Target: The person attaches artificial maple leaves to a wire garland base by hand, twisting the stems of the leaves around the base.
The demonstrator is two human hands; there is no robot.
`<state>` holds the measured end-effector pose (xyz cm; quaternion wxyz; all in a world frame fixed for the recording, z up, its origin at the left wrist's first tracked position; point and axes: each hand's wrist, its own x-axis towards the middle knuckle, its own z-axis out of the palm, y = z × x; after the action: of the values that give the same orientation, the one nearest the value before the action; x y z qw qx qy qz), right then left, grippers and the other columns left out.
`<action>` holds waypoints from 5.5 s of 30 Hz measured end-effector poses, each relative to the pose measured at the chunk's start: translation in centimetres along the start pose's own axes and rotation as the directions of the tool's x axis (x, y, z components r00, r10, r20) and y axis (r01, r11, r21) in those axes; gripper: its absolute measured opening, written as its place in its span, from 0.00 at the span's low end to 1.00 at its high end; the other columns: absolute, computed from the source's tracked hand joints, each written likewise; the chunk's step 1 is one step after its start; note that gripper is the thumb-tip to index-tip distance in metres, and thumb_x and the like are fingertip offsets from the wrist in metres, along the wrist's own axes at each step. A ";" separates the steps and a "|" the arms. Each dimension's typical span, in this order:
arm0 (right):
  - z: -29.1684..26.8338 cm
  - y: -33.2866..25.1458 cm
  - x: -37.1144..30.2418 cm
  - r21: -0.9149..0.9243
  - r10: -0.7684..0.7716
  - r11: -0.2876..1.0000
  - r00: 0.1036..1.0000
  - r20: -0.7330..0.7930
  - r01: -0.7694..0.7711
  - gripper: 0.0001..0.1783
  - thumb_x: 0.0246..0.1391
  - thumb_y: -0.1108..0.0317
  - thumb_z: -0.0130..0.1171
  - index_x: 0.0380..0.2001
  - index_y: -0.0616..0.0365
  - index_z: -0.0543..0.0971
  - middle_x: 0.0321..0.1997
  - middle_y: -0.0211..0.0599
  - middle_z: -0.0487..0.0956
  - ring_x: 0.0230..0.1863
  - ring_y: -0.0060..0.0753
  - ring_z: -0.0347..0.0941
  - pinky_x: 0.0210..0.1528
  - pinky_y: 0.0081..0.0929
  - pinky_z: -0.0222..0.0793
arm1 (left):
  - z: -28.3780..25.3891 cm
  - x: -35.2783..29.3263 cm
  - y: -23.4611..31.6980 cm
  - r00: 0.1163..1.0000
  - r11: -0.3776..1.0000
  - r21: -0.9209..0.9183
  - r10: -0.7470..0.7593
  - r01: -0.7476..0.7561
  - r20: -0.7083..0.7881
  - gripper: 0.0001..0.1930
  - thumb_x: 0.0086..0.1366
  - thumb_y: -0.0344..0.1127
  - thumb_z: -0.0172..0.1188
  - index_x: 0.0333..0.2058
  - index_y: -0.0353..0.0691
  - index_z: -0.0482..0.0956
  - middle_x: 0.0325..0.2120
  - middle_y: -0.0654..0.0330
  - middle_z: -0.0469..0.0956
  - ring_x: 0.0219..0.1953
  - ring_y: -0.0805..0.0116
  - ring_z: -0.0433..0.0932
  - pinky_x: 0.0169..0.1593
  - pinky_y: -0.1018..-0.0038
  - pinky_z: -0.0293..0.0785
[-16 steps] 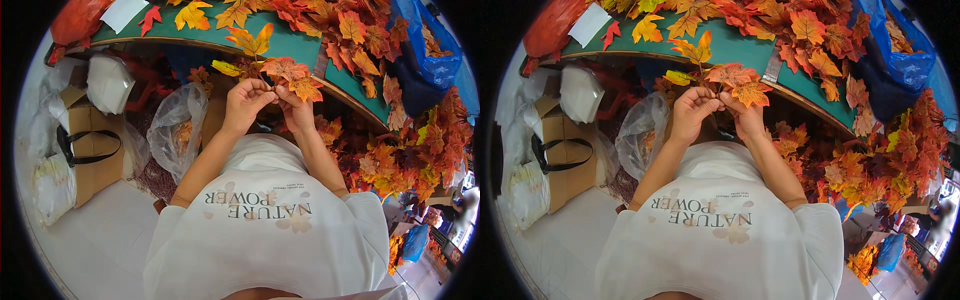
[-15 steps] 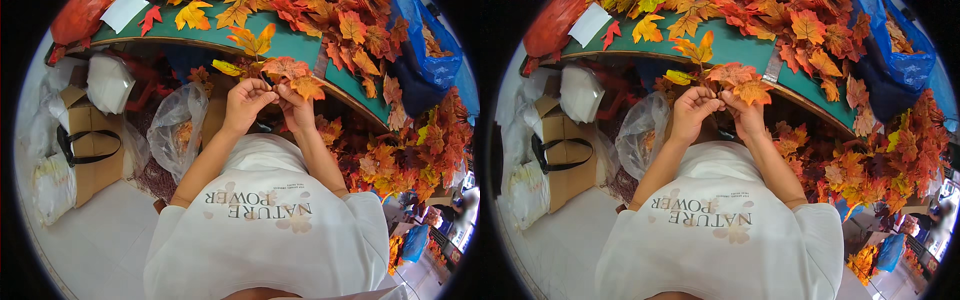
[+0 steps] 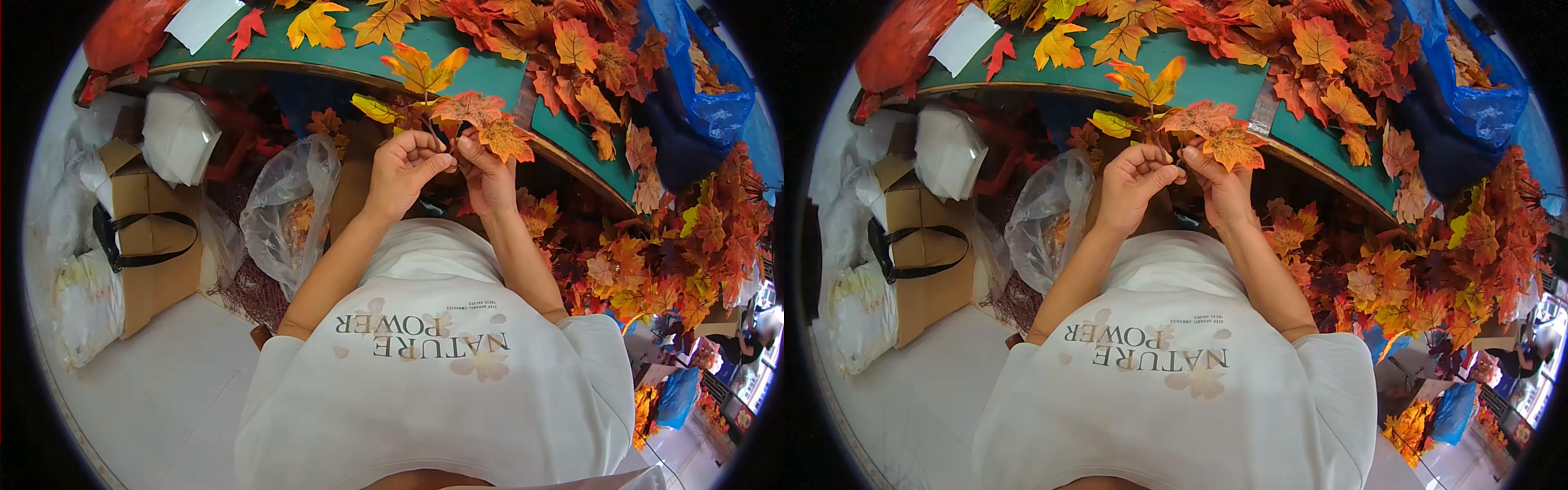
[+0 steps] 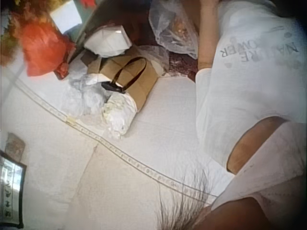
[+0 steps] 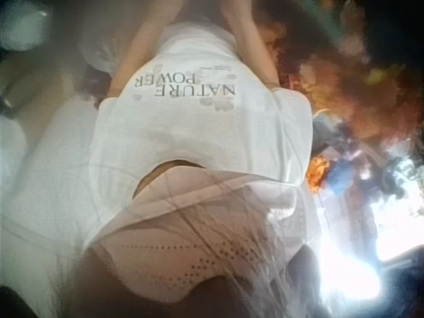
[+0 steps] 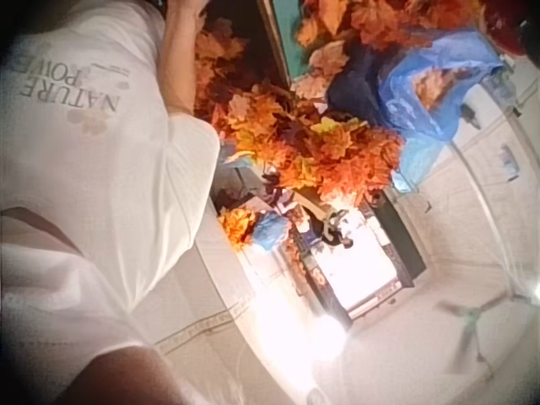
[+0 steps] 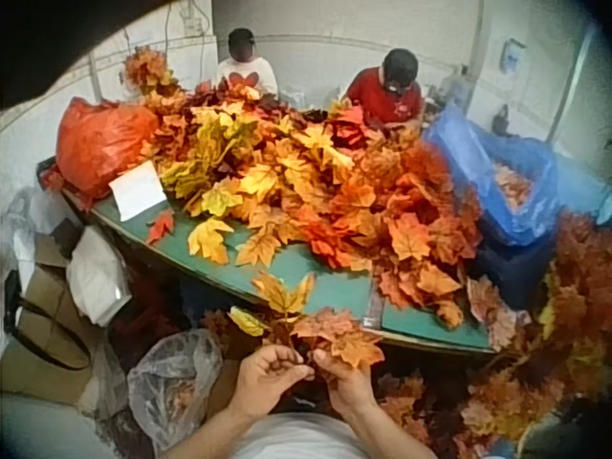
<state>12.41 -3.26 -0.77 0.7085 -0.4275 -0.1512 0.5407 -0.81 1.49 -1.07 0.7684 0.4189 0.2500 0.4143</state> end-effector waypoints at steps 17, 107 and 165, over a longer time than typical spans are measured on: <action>-0.6 1.0 -0.2 -0.285 -0.098 0.952 0.993 0.069 0.114 0.10 0.47 0.74 0.64 0.33 0.60 0.76 0.33 0.27 0.77 0.34 0.19 0.72 0.37 0.19 0.69 | -0.5 0.4 -1.3 0.996 0.999 0.008 0.034 -0.033 -0.088 0.06 0.56 0.20 0.59 0.33 0.30 0.73 0.28 0.58 0.77 0.29 0.74 0.77 0.38 0.78 0.77; 18.7 -0.1 22.9 -0.516 -0.007 -0.147 0.520 0.854 0.844 0.26 0.49 0.70 0.56 0.55 0.51 0.67 0.63 0.51 0.58 0.61 0.53 0.57 0.61 0.39 0.58 | -8.3 -4.6 -5.6 0.794 0.728 -0.350 -0.602 0.590 0.088 0.05 0.63 0.27 0.50 0.38 0.39 0.71 0.22 0.63 0.72 0.13 0.82 0.60 0.15 0.86 0.52; 22.1 -5.4 29.0 -0.734 -0.330 -0.140 0.668 0.667 0.664 0.18 0.49 0.57 0.59 0.29 0.66 0.77 0.33 0.50 0.78 0.38 0.52 0.74 0.42 0.41 0.69 | -9.2 -4.9 -5.0 0.877 0.904 0.093 -0.375 0.418 -0.299 0.09 0.61 0.25 0.54 0.40 0.31 0.75 0.26 0.63 0.74 0.23 0.80 0.68 0.24 0.84 0.65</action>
<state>11.65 32.23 9.16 0.3680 -0.6063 -0.7043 0.0306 -8.00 -0.14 -9.93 0.7599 0.3556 0.4660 0.2810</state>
